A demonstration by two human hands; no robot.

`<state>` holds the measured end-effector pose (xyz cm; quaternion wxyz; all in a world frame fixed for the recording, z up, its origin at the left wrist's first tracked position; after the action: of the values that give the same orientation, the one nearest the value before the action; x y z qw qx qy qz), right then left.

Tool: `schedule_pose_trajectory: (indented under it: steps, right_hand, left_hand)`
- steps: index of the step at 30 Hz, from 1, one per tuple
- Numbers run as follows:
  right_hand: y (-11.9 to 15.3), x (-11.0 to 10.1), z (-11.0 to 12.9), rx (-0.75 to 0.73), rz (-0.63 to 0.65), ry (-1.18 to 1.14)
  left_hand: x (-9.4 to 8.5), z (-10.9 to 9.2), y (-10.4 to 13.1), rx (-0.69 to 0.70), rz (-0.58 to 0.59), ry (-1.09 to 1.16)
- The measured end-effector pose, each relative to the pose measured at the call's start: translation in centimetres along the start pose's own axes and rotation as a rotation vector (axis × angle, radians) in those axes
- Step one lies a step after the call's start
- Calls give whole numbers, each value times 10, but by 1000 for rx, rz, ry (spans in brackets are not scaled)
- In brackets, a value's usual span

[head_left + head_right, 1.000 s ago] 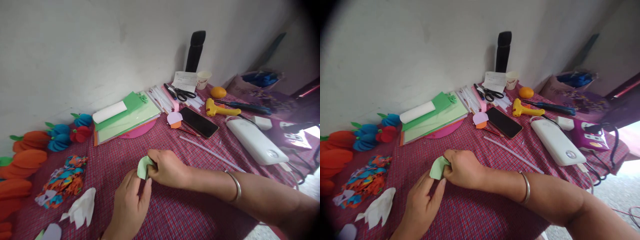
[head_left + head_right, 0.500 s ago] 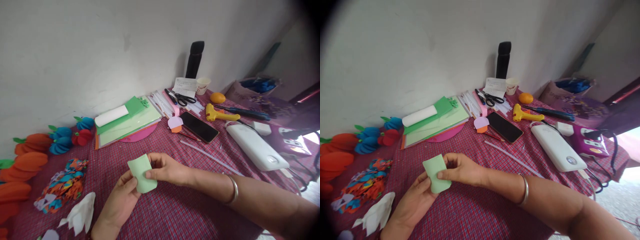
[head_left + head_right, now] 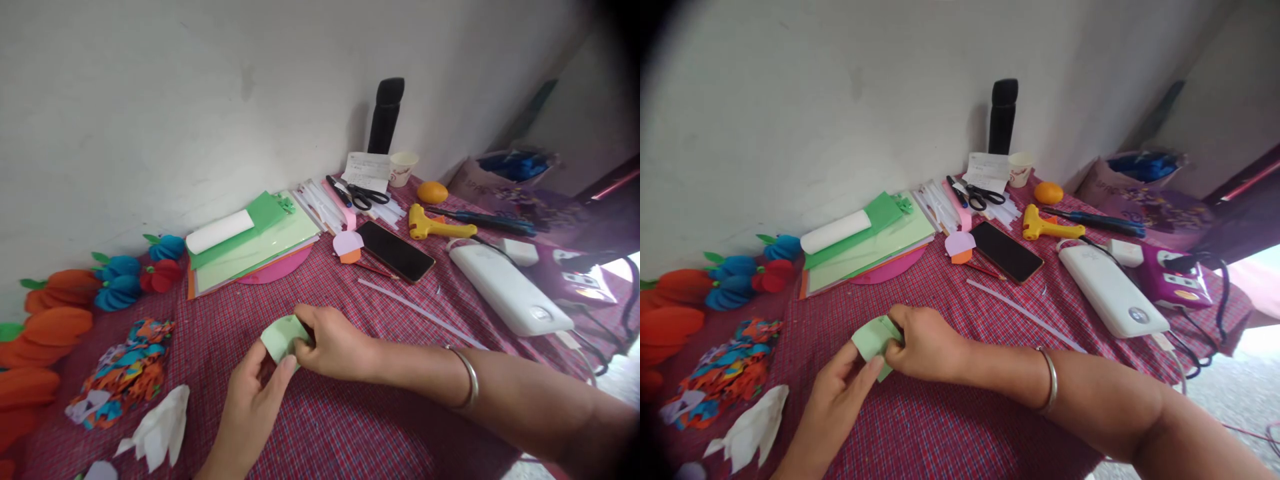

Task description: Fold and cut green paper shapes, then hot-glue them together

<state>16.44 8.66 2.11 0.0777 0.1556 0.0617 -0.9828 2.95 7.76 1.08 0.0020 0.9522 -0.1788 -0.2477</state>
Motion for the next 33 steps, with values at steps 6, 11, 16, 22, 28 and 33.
schedule_pose_trajectory:
  steps: [6,11,16,22,28,33]
  right_hand:
    - [2,0,2,-51,-15,38]
    - [-5,10,-15,84,112,-462]
    - [-4,24,-17,258,311,-980]
    - [2,33,-11,245,425,-992]
    - [-2,12,-15,119,117,-384]
    - [0,0,1,-33,29,81]
  left_hand:
    - [-7,-24,9,403,-245,-583]
    - [-17,-2,-2,124,-165,-210]
    - [-3,32,-7,-286,-2,575]
    - [3,46,-5,-383,46,734]
    - [7,22,-7,-125,108,350]
    - [4,-8,6,116,-54,-319]
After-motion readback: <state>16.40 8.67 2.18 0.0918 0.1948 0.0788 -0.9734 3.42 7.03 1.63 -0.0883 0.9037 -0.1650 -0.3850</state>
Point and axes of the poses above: each hand's wrist, its own y-axis away from the middle knuckle, its own x-axis out of the palm, z = x × y, the point moved 7 cm from there along -y, towards the middle knuckle, and after that the axes turned 9 degrees about -y, right-handed, at the moved point
